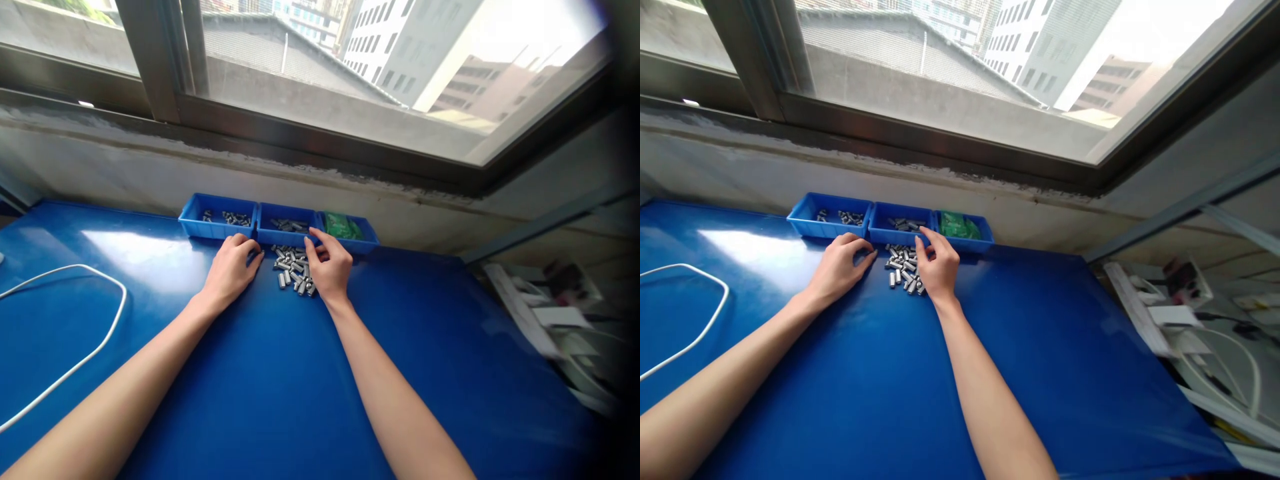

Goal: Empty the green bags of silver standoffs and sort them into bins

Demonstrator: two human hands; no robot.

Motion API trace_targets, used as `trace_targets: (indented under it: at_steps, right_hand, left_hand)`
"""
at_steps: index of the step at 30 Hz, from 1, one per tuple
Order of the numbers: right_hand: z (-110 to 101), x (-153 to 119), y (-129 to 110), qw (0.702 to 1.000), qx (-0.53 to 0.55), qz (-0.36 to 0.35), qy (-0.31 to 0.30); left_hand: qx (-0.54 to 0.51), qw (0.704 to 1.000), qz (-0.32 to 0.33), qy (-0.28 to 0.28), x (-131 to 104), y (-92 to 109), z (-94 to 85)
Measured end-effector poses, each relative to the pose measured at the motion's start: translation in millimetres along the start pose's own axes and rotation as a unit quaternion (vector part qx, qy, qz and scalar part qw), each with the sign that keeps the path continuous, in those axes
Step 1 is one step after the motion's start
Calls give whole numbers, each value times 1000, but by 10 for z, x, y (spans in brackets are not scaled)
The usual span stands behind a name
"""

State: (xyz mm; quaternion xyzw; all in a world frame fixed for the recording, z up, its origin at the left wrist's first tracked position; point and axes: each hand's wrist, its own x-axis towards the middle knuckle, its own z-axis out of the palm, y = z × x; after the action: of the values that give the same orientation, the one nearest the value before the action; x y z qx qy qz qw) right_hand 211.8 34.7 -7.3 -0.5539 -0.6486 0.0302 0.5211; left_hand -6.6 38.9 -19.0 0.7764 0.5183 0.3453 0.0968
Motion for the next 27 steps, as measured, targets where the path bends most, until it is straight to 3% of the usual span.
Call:
trace_targets:
  at_steps: [11,17,21,27]
  right_hand:
    - [-32,-43,-47,997,-12,-70,-11]
    - [-24,-48,-58,997,-8,-74,-8]
    - [-18,-43,-86,996,-5,-80,-31]
    - [-20,-49,-79,996,6,-79,-39]
  left_hand:
    - [-5,1000,21,-20,5,20,-14]
    - [-122,992,20,-15,-8,118,-75]
    - [-259,966,-13,-11,-9,150,-112]
    - [-436,891,-92,-92,13,88,-214]
